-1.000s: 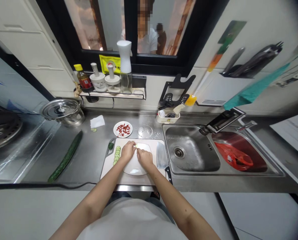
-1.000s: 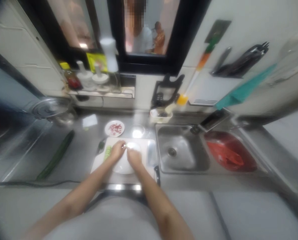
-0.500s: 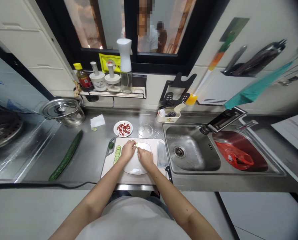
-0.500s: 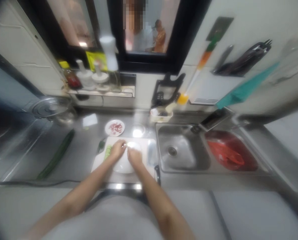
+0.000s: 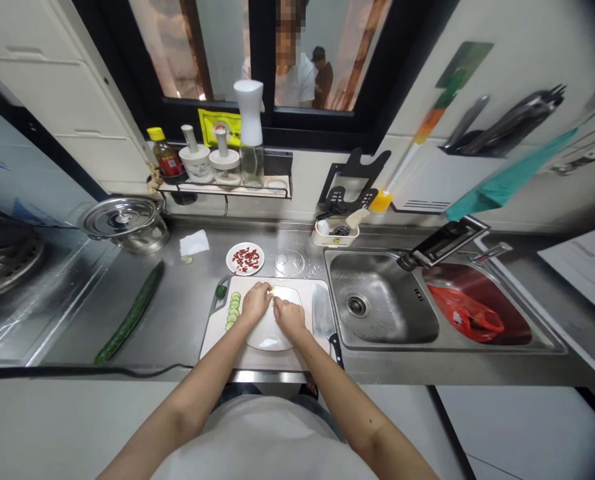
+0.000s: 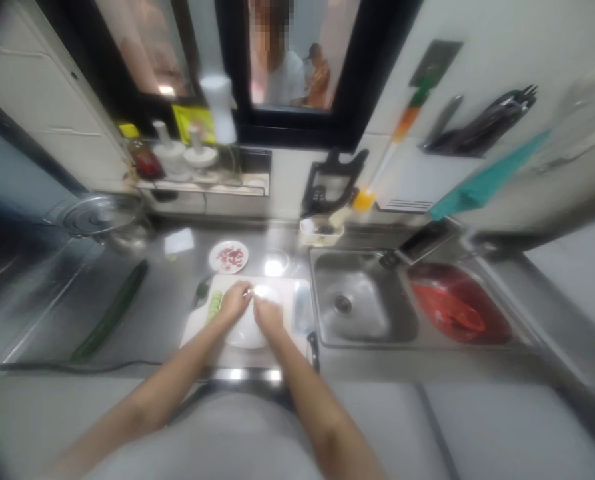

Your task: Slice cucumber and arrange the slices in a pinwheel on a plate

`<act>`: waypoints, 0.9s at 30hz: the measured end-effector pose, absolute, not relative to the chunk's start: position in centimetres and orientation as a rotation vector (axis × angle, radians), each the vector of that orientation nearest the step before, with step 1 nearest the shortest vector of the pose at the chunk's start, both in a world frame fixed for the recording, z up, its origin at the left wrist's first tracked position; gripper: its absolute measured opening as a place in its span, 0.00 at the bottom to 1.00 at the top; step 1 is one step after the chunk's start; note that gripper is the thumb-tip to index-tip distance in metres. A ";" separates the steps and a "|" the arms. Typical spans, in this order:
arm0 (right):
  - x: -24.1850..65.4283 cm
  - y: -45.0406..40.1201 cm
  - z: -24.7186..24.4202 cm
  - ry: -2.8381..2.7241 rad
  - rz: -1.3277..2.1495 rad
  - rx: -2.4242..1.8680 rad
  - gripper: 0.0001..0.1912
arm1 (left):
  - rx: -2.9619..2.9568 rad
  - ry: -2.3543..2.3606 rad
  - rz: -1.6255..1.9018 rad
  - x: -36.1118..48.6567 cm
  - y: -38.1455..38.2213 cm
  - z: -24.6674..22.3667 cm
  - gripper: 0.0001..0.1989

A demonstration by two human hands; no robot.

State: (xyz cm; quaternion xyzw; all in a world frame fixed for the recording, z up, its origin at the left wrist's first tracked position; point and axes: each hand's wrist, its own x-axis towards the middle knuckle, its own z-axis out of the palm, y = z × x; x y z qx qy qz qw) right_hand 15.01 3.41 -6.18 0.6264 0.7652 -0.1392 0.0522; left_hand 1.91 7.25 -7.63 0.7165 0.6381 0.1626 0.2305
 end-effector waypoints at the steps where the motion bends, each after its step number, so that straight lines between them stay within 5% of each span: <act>1: 15.0 3.4 -6.1 2.327 -0.422 1.904 0.19 | 1.964 1.757 0.444 1.9 7.3 -7.6 0.08; 27: 16.0 -2.4 -6.0 2.522 -0.536 2.051 0.21 | 1.479 1.877 0.801 -6.3 0.9 -8.4 0.11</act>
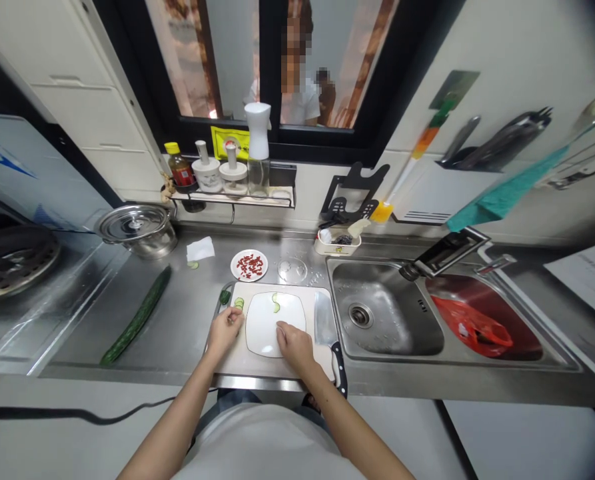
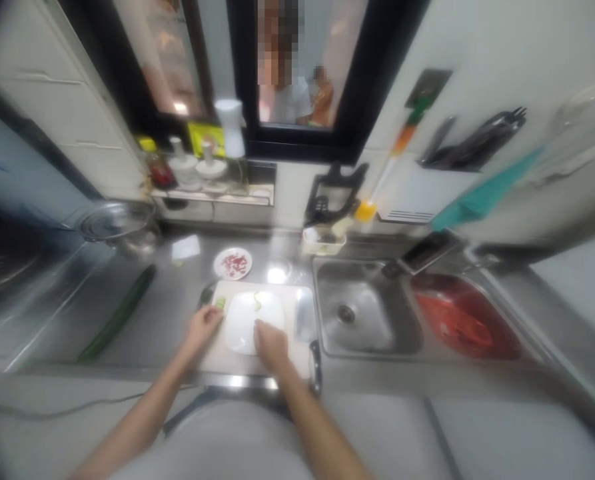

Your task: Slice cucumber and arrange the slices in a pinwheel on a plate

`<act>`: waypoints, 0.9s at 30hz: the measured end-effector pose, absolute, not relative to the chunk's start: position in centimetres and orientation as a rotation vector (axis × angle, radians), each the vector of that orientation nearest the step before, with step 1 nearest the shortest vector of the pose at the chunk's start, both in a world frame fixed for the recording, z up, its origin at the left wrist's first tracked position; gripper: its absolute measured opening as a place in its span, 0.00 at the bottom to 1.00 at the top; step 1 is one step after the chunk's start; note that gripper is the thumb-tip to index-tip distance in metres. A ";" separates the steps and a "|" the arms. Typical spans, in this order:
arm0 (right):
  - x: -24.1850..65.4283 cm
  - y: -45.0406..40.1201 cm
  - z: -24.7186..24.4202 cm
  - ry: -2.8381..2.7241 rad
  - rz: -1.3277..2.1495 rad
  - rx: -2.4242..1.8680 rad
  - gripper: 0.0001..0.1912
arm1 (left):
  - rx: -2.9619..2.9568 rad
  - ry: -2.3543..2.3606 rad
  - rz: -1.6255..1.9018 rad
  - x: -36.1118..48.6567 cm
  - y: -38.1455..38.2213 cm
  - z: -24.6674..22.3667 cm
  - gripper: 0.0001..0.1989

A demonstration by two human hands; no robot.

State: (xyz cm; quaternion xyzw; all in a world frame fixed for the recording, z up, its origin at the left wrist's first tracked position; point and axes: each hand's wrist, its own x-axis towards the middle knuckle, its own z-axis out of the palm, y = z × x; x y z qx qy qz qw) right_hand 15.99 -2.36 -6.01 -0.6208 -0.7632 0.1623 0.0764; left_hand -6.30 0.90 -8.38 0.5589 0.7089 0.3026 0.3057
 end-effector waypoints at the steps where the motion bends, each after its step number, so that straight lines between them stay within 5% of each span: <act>1: 16.1 -2.6 -5.9 -2.284 0.484 -1.866 0.20 | 1.483 1.892 0.777 -6.7 0.6 -8.5 0.11; 15: 17.1 -4.2 -5.2 -2.158 0.469 -1.950 0.19 | 1.498 2.130 0.313 -8.6 -3.2 -8.8 0.15; 27: 17.4 -4.7 -5.2 -2.050 0.444 -1.911 0.18 | 1.492 2.178 0.249 -7.5 -3.1 -7.9 0.16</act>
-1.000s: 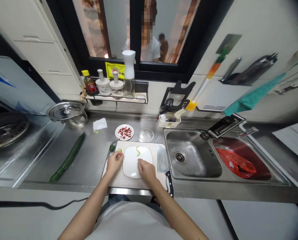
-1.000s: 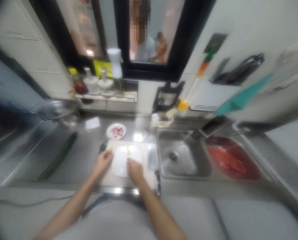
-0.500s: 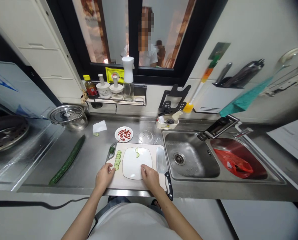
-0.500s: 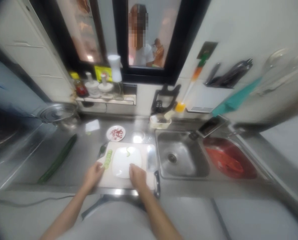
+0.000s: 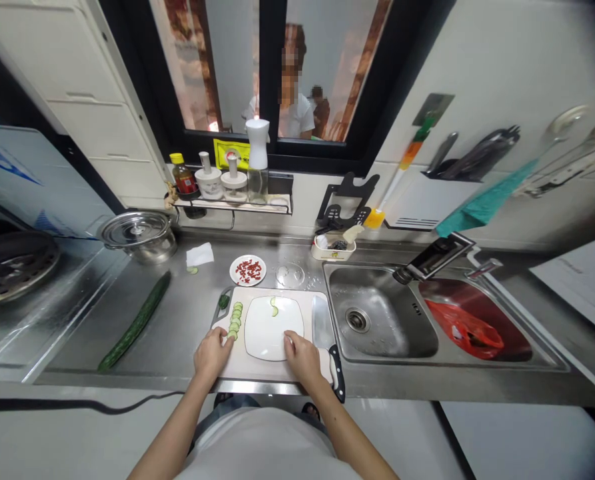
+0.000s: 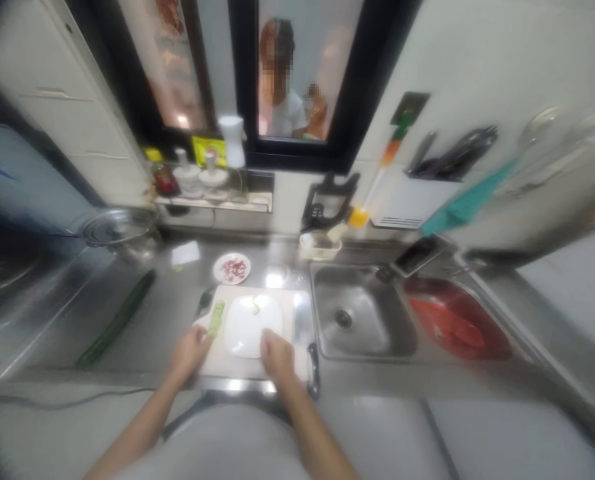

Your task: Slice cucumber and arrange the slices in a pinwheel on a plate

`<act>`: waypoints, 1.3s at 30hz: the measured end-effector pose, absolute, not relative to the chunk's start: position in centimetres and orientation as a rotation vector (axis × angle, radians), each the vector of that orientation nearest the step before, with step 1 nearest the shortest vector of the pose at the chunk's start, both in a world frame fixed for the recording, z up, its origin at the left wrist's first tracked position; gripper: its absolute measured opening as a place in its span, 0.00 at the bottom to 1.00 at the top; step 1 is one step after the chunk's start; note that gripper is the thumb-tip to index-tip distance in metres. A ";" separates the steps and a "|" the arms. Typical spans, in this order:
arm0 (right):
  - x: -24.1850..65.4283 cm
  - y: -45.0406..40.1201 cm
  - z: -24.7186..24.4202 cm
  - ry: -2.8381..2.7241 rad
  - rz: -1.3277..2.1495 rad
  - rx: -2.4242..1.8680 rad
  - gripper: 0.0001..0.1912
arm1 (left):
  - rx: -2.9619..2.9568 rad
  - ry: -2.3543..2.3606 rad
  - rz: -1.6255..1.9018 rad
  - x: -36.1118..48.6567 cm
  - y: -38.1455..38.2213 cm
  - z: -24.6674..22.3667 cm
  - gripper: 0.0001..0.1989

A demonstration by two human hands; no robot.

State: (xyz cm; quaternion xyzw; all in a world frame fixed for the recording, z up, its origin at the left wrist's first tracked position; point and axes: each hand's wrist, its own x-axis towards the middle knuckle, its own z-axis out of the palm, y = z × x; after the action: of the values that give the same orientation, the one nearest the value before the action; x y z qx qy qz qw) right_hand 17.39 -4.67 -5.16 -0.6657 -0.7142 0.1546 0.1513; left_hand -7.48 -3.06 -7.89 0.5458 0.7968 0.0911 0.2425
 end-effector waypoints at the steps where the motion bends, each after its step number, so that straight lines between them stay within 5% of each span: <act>1: 17.5 -4.7 -5.2 -2.043 0.436 -1.914 0.18 | 1.492 2.179 0.255 -7.5 -3.1 -8.0 0.16; 24: 17.7 -4.8 -5.1 -1.975 0.455 -1.841 0.18 | 1.192 1.857 0.939 -6.9 -3.1 -8.7 0.12; 39: 14.1 -1.1 1.0 -1.591 0.949 -1.371 0.12 | 1.124 1.342 1.148 -3.9 -1.5 0.7 0.13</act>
State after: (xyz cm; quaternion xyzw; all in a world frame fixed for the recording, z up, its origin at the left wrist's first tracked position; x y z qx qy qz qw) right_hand 14.10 -1.13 0.97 -0.5436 -0.6308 0.3761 0.4065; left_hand -3.86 -1.48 0.73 0.4648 0.5549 0.4749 0.5006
